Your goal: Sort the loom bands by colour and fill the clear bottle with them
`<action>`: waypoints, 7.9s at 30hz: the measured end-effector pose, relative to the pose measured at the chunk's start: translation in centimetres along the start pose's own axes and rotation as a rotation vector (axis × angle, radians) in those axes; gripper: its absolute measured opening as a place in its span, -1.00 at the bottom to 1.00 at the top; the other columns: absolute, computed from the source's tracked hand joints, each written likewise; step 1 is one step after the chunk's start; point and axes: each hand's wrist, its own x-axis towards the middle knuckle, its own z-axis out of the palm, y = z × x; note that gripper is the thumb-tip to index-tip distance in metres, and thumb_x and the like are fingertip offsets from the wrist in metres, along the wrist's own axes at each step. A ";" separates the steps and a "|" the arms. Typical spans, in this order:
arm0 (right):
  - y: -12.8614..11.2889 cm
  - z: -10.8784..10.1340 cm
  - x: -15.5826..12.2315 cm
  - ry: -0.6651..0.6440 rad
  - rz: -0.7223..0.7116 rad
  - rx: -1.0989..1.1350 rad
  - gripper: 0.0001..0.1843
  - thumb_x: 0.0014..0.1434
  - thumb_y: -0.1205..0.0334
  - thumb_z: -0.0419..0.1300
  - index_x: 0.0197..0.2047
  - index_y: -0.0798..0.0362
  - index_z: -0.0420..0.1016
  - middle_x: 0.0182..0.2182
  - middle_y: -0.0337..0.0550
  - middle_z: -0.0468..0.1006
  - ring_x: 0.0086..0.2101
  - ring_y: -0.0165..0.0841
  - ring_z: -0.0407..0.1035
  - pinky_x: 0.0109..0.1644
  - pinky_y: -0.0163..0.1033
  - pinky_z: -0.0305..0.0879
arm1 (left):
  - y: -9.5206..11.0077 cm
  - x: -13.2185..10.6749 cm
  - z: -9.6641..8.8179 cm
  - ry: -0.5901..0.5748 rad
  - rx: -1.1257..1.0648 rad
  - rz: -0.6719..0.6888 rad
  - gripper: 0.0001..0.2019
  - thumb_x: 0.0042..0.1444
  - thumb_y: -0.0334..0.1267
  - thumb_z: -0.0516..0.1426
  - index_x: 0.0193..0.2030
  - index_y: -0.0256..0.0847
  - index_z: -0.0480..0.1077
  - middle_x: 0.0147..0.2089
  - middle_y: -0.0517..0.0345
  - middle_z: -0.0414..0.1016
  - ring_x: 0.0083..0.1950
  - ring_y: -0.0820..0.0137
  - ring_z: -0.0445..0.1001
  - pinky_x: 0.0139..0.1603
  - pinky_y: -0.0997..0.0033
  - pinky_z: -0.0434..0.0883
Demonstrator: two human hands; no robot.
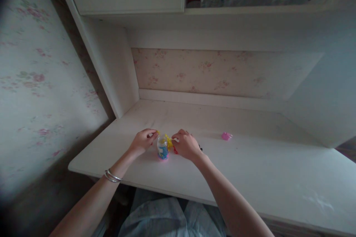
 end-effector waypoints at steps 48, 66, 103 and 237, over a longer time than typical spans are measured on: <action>-2.5 -1.3 -2.6 0.015 -0.126 0.437 -0.09 -0.02 -0.08 0.25 0.30 0.00 -0.02 0.07 0.02 0.35 -0.05 -0.24 0.29 0.00 -0.12 0.22 | 5.4 -2.1 -4.3 -0.033 0.246 0.471 -0.61 0.18 -0.46 -0.05 0.10 -0.08 0.32 -0.03 0.10 0.41 -0.10 0.43 0.43 -0.06 0.43 0.38; 1.6 -1.6 2.7 0.291 0.147 0.365 -0.25 -0.03 0.01 0.25 0.21 -0.04 0.12 -0.23 -0.16 0.51 -0.38 -0.39 0.41 -0.26 -0.28 0.29 | 0.5 -1.2 1.8 -0.173 0.166 0.165 -0.79 0.16 -0.25 0.02 -0.20 -0.16 0.47 -0.19 0.11 0.47 -0.22 0.42 0.44 -0.19 0.48 0.37; -0.4 -1.5 -7.2 -0.117 0.065 0.442 -0.73 0.26 0.20 -0.04 -0.29 0.01 0.48 -0.45 -0.18 0.48 -0.51 -0.43 0.28 -0.40 -0.36 0.17 | 7.8 2.6 -0.1 0.008 -0.099 -0.151 -0.77 0.17 -0.11 0.03 -0.21 -0.22 0.37 -0.46 0.21 0.46 -0.51 0.51 0.42 -0.48 0.58 0.33; -2.6 0.9 -0.5 -0.131 0.117 -0.197 -0.81 0.13 0.41 0.02 -0.34 0.02 0.43 -0.51 -0.13 0.51 -0.49 -0.28 0.41 -0.55 -0.33 0.13 | 10.7 11.0 1.1 -0.043 0.357 0.273 -0.80 0.22 -0.31 -0.01 -0.18 -0.16 0.44 -0.19 0.12 0.49 -0.23 0.45 0.46 -0.20 0.50 0.36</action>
